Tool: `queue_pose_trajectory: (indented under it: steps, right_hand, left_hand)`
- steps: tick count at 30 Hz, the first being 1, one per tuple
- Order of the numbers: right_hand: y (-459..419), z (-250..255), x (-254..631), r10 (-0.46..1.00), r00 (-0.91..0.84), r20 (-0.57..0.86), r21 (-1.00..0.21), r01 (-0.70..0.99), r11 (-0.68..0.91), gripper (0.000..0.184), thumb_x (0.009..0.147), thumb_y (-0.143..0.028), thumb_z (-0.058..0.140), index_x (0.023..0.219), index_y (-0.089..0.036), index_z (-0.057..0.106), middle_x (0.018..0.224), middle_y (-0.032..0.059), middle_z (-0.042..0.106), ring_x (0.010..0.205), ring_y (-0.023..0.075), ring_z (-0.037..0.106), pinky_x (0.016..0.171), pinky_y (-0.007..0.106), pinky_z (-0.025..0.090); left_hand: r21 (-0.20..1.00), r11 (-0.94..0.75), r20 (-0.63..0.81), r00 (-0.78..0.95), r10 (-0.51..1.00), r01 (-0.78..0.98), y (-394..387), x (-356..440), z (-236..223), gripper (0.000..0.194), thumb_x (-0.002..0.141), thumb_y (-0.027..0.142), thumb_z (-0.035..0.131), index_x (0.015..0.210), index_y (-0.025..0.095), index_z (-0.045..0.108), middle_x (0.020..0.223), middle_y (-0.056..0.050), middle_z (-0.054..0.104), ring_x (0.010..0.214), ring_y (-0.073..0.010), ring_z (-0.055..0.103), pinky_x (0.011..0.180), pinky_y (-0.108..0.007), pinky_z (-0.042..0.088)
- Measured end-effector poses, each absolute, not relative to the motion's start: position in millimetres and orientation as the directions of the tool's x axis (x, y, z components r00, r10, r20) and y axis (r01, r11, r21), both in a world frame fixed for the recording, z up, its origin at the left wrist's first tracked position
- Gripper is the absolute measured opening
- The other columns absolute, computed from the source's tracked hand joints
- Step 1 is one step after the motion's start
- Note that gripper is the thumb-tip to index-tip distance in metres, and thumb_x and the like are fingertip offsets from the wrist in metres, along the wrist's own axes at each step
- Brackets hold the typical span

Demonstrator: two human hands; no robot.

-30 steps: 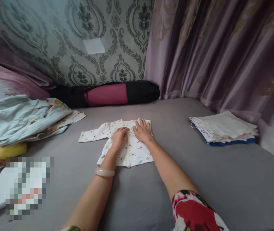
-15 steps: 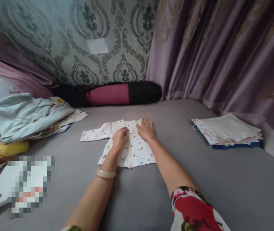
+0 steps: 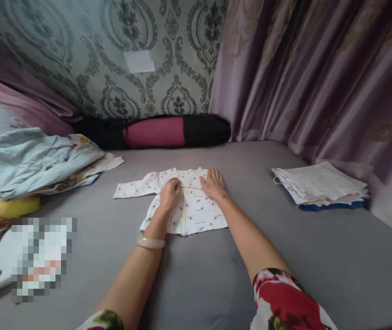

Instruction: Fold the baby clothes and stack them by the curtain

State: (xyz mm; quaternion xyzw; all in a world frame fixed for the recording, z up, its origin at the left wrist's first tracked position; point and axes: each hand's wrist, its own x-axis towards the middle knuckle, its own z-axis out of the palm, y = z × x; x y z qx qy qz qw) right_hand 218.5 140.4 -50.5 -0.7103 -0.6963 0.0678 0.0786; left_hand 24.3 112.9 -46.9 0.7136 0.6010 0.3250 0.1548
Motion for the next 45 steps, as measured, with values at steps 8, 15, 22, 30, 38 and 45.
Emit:
queue_pose_trajectory:
  steps: [8, 15, 22, 30, 38, 45]
  right_hand:
    - [142.2, -54.6, 220.1, 1.000, 0.019, 0.005, -0.151, 0.988, -0.018, 0.071, 0.097, -0.048, 0.017, 0.148, 0.001, 0.025, 0.156, 0.0194, 0.021, 0.145, 0.0280, 0.015, 0.117, 0.039, 0.013]
    - [141.7, -44.2, 192.3, 0.997, 0.079, 0.013, -0.133, 0.988, -0.077, 0.068, 0.098, -0.046, 0.017, 0.147, 0.000, 0.028, 0.155, 0.0199, 0.024, 0.144, 0.0293, 0.016, 0.116, 0.045, 0.009]
    - [147.9, -47.4, 154.7, 0.987, 0.158, 0.001, -0.211, 0.965, -0.154, 0.073, 0.097, -0.049, 0.018, 0.149, 0.002, 0.023, 0.156, 0.0189, 0.021, 0.145, 0.0294, 0.013, 0.116, 0.044, 0.008]
    - [145.9, -50.4, 153.7, 0.985, 0.172, 0.015, -0.215, 0.963, -0.165, 0.073, 0.097, -0.049, 0.018, 0.149, 0.002, 0.023, 0.156, 0.0176, 0.022, 0.145, 0.0280, 0.014, 0.117, 0.044, 0.006]
    - [139.3, -45.1, 151.4, 0.997, 0.073, -0.004, -0.221, 0.973, -0.072, 0.066, 0.099, -0.046, 0.014, 0.150, -0.005, 0.025, 0.158, 0.0153, 0.018, 0.146, 0.0258, 0.009, 0.116, 0.046, 0.007]
    - [128.7, -38.2, 120.0, 0.991, -0.135, 0.016, -0.259, 0.956, 0.134, 0.067, 0.098, -0.046, 0.015, 0.151, -0.005, 0.022, 0.159, 0.0132, 0.016, 0.147, 0.0246, 0.007, 0.117, 0.047, 0.001]
  left_hand:
    - [0.639, -0.201, 0.250, 0.046, 0.967, 0.743, 114.6, 20.7, -44.1, 0.029, 0.083, 0.008, 0.043, 0.094, 0.014, 0.069, 0.104, -0.011, 0.070, 0.100, -0.0220, 0.062, 0.091, -0.031, 0.045]
    - [0.783, -0.102, 0.256, -0.168, 0.952, 0.614, 127.6, 5.7, -40.2, 0.031, 0.086, 0.011, 0.043, 0.104, 0.014, 0.069, 0.106, -0.010, 0.071, 0.099, -0.0207, 0.064, 0.092, -0.031, 0.047]
    - [0.843, -0.050, 0.227, -0.268, 0.936, 0.536, 126.2, -3.8, -33.7, 0.029, 0.086, 0.015, 0.044, 0.099, 0.016, 0.070, 0.097, -0.008, 0.073, 0.093, -0.0198, 0.066, 0.089, -0.030, 0.048]
    - [0.866, -0.040, 0.225, -0.318, 0.921, 0.499, 126.1, -12.1, -33.7, 0.027, 0.084, 0.019, 0.046, 0.095, 0.018, 0.070, 0.092, -0.007, 0.073, 0.089, -0.0195, 0.066, 0.085, -0.030, 0.048]
    - [0.917, -0.027, 0.196, -0.391, 0.899, 0.399, 134.2, -26.1, -38.4, 0.027, 0.082, 0.020, 0.045, 0.091, 0.017, 0.070, 0.090, -0.006, 0.073, 0.086, -0.0190, 0.067, 0.084, -0.030, 0.049]
    - [0.918, -0.011, 0.189, -0.412, 0.891, 0.397, 134.3, -29.4, -40.9, 0.027, 0.081, 0.022, 0.046, 0.091, 0.018, 0.071, 0.090, -0.005, 0.073, 0.089, -0.0183, 0.067, 0.088, -0.029, 0.049]
